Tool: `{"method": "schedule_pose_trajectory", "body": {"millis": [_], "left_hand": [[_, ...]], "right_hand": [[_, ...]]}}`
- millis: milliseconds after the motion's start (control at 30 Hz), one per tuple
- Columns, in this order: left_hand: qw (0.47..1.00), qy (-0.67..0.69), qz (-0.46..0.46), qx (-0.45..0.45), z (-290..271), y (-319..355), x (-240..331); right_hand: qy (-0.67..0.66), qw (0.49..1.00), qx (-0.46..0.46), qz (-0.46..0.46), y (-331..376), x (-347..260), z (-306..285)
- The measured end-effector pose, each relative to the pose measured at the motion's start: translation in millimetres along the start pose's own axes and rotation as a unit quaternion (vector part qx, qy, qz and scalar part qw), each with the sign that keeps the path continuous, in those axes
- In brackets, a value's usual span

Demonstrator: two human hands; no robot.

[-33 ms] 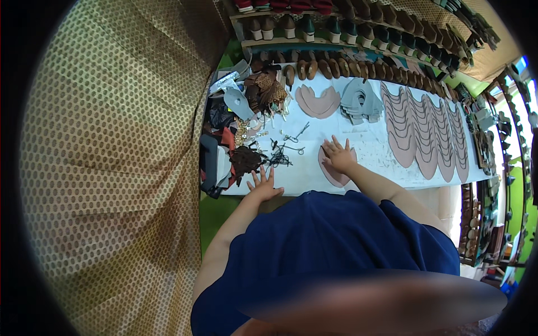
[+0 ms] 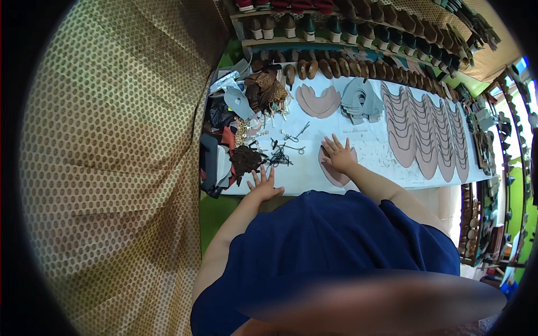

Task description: Marking shoe patterns on leather material using a pen and paper templates.

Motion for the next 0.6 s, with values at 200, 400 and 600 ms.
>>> {"method": "schedule_pose_trajectory", "body": {"millis": [200,400,600], "left_hand": [[1.000,0.011,0.010,-0.005,0,2,1],[0.999,0.029,0.017,-0.013,0,-1,-6],[1.000,0.015,0.009,-0.017,6,-7,-8]], "right_hand": [[-0.038,0.999,-0.002,-0.004,21,0,0],[-0.064,0.995,-0.053,0.053,73,18,24],[-0.080,0.992,-0.054,0.077,70,48,22]]}}
Point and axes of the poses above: each hand's wrist, its own y-axis away from the middle knuckle, its own z-axis out of the palm, x = y × z, the point moved 7 cm from there along -y, towards the middle knuckle, and after that the axes turned 8 degrees about y, right-handed, at the moved point
